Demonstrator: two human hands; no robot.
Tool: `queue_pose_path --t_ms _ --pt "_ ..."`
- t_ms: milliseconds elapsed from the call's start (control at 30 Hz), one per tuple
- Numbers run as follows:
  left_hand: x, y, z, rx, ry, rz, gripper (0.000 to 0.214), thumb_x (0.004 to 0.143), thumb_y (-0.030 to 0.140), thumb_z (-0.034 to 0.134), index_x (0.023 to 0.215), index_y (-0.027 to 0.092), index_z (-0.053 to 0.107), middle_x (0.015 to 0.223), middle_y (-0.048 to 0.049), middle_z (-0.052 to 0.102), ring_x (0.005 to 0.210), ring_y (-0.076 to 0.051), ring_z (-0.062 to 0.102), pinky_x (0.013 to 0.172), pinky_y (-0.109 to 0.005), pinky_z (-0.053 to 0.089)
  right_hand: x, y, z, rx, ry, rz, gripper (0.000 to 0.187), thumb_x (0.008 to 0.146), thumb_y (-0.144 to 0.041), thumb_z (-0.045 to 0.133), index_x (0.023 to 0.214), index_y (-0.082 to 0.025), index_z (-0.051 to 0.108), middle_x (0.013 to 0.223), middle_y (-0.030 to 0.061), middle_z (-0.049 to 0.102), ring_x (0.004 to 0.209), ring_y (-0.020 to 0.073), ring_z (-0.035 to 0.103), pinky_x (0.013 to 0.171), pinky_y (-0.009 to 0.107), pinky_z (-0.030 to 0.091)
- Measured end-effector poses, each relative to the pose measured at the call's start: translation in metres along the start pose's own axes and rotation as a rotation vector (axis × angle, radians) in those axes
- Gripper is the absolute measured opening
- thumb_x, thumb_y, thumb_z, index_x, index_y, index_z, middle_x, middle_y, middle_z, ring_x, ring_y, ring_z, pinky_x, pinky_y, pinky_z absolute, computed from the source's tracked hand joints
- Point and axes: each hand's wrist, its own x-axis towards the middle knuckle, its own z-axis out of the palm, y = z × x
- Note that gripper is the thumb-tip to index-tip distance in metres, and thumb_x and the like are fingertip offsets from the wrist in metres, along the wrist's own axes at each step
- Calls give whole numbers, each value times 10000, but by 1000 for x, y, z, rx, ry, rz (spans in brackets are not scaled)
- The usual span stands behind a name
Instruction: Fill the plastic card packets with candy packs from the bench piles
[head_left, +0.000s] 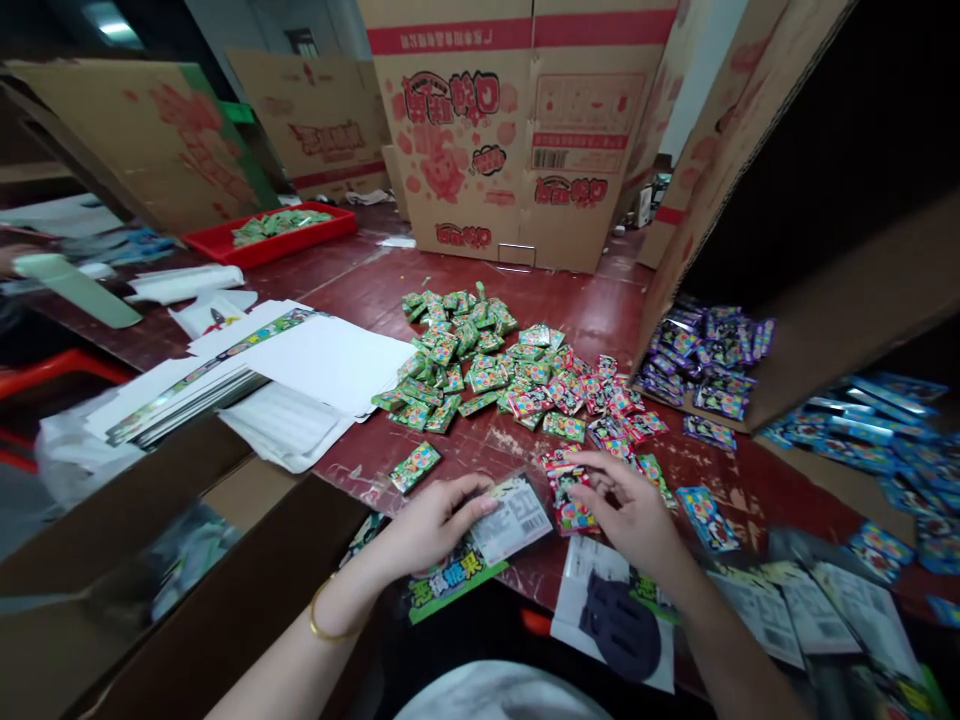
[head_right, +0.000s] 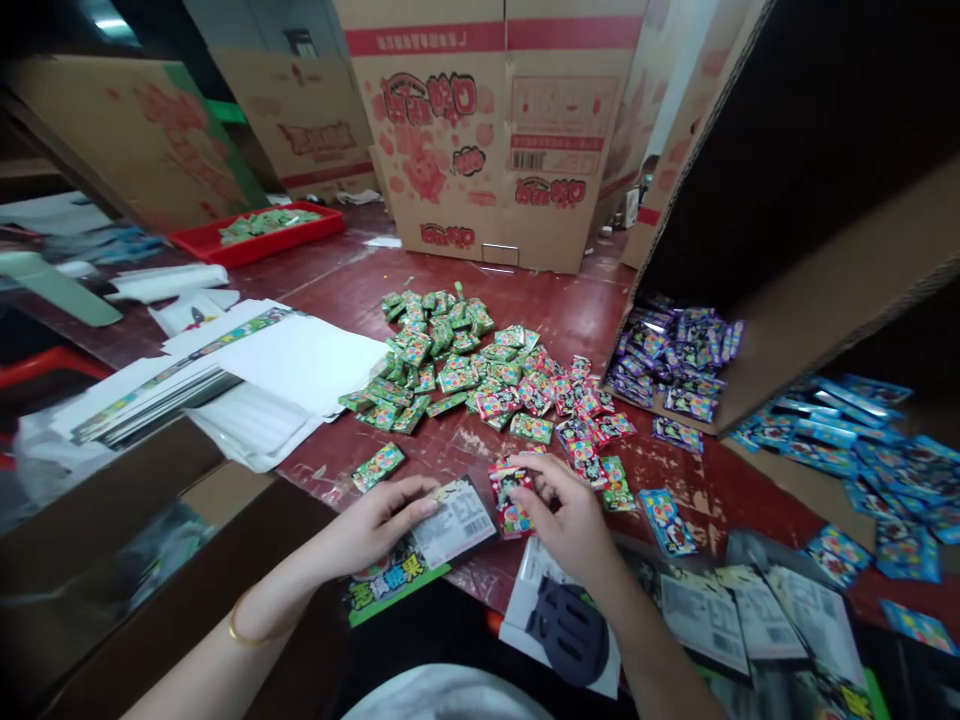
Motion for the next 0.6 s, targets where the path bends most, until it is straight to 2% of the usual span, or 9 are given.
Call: queue_pose_path --t_ms 33,67,167,200,333,467,600 --pt "1 2 1 20 -5 7 307 949 408 399 1011 185 601 898 -13 631 785 -144 562 708 -228 419 0 1 -1 -9 -27 13 259 820 -285 645 1071 -222 646 755 15 589 625 143 540 584 266 491" --pt "1 3 2 30 -8 14 305 949 404 400 1013 185 603 904 -14 637 790 -145 567 710 -227 418 0 3 -1 18 -1 25 272 819 -292 647 1080 -218 635 748 13 583 631 146 543 586 265 490" --pt "5 10 5 26 3 31 326 953 406 381 1015 178 605 885 -17 641 770 -143 570 699 -221 420 0 3 0 172 205 46 315 806 -305 669 1094 -219 573 807 22 608 729 163 590 646 266 504" --pt "6 12 6 29 12 32 339 955 411 370 1008 176 608 872 -18 642 757 -142 569 690 -220 421 -1 2 0 202 229 49 312 803 -306 674 1082 -221 563 835 28 618 762 167 599 666 267 505" --pt "10 17 13 122 86 -23 394 961 427 333 917 174 632 828 -29 659 717 -152 576 631 -221 410 -9 3 -2 139 80 98 207 831 -318 642 1003 -216 587 816 26 621 739 164 585 650 260 478" --pt "12 17 22 242 148 -87 374 954 428 348 912 195 637 831 -39 685 714 -170 609 611 -233 397 -17 9 -13 -2 97 100 148 859 -327 604 959 -217 603 735 -1 561 659 144 519 607 252 429" --pt "13 16 30 353 136 -83 355 949 425 360 902 212 641 799 -36 694 697 -179 627 597 -240 374 -16 8 -12 -68 -61 125 144 864 -328 584 938 -211 625 739 5 551 660 147 508 603 260 423"
